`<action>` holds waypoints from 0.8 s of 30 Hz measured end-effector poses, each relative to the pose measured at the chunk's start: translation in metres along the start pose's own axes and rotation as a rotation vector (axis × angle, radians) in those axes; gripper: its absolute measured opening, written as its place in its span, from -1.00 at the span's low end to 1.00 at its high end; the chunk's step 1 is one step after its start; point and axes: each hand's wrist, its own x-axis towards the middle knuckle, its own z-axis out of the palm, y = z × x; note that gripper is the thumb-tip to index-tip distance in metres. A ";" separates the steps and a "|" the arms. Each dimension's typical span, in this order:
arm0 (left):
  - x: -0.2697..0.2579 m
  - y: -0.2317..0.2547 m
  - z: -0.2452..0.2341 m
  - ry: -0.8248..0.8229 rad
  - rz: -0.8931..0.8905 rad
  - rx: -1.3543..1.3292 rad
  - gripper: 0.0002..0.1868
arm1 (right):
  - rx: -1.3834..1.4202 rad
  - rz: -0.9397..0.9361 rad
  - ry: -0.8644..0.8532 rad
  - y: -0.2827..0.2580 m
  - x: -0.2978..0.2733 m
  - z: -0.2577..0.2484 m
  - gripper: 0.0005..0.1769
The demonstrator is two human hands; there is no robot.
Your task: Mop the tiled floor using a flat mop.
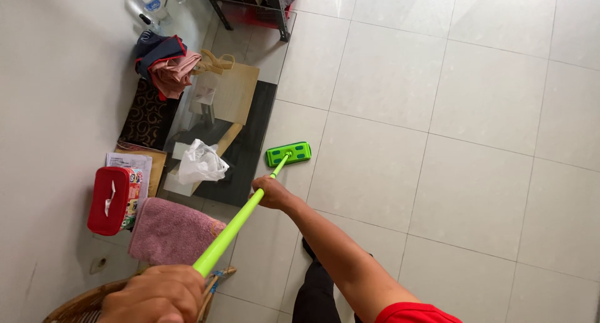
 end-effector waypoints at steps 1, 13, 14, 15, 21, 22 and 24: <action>-0.003 0.001 0.002 0.002 -0.001 0.000 -0.57 | 0.000 0.000 -0.002 -0.001 -0.006 0.000 -0.64; -0.005 0.049 0.059 0.188 0.049 -0.316 -0.55 | -0.104 0.011 -0.044 0.002 -0.079 -0.027 -0.79; -0.006 0.051 0.064 0.207 0.045 -0.316 -0.55 | -0.109 0.015 -0.056 0.004 -0.085 -0.030 -0.79; -0.006 0.054 0.070 0.226 0.040 -0.316 -0.55 | -0.115 0.019 -0.068 0.006 -0.092 -0.034 -0.78; -0.006 0.070 0.112 0.336 0.023 -0.287 -0.52 | -0.138 0.097 -0.080 0.009 -0.127 -0.061 -0.80; -0.007 0.069 0.121 0.332 0.025 -0.289 -0.52 | -0.140 0.099 -0.076 0.011 -0.133 -0.064 -0.80; -0.009 0.068 0.138 0.556 0.028 -0.350 -0.50 | -0.180 0.112 -0.085 0.015 -0.143 -0.073 -0.78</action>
